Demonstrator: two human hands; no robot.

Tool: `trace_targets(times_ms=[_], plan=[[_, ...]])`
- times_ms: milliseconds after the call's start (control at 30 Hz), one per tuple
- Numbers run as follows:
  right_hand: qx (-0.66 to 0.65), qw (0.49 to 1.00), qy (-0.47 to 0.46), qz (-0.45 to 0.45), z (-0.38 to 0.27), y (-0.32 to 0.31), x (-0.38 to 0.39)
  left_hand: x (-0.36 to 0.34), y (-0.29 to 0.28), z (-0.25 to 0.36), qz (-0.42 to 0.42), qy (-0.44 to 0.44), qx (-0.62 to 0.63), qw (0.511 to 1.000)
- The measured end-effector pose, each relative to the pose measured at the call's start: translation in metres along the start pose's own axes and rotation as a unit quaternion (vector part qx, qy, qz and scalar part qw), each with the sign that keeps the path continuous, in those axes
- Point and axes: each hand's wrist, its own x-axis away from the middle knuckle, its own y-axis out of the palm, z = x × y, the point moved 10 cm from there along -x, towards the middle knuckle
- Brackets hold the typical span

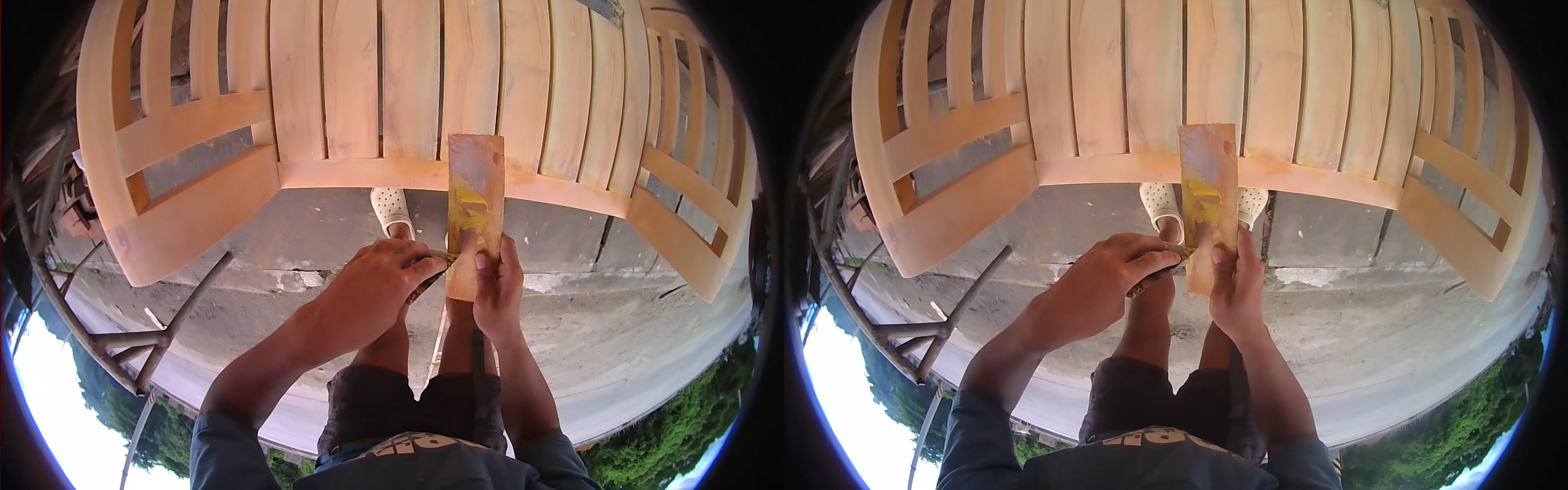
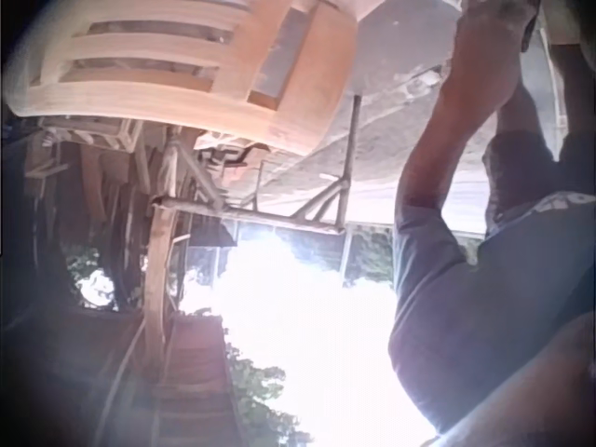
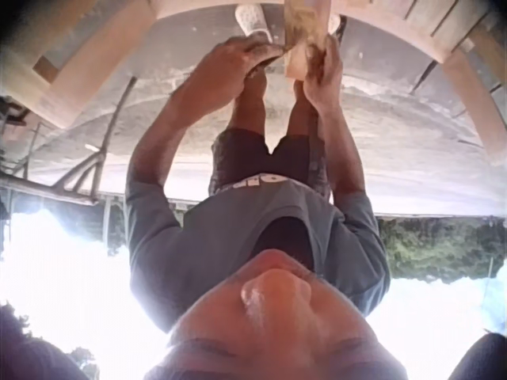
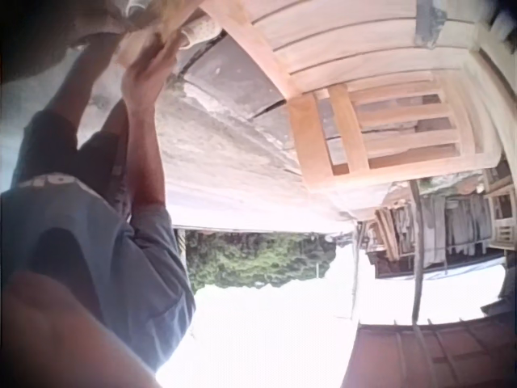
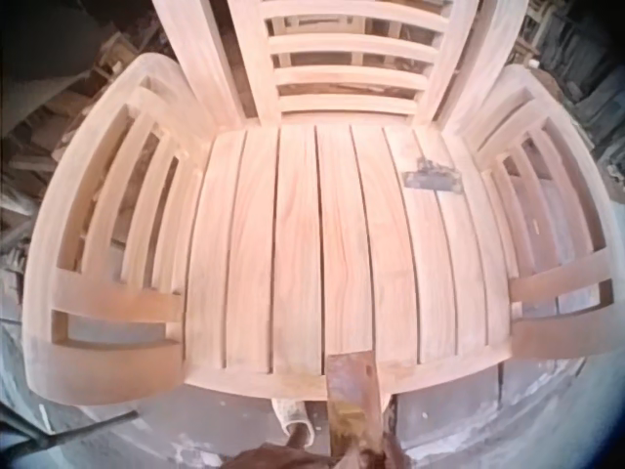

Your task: Applying wood filler and scraping a wooden chair in a workshop.

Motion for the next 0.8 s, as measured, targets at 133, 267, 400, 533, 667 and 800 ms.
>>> trace_targets(times_ms=[133,267,400,533,667,800], plan=[[0.035,0.998,0.031,-0.032,0.009,0.017,0.0,0.011,0.0,-0.014,0.006,-0.009,0.011,1.0],[0.058,0.998,-0.001,0.003,0.003,0.018,-0.008,0.027,0.006,-0.043,-0.066,-0.023,0.131,0.989],[-0.022,0.999,0.044,0.012,0.025,0.006,-0.004,0.027,-0.041,-0.087,0.103,-0.051,0.074,0.991],[0.022,0.999,0.048,-0.009,0.039,0.009,0.005,0.006,-0.063,-0.106,0.261,-0.039,-0.229,0.937],[0.037,0.997,0.068,-0.024,0.045,0.016,0.015,0.005,-0.033,-0.129,0.285,-0.011,-0.36,0.888],[0.063,0.994,0.083,-0.021,0.055,0.001,0.026,0.006,-0.041,-0.116,0.191,-0.034,-0.255,0.947]])
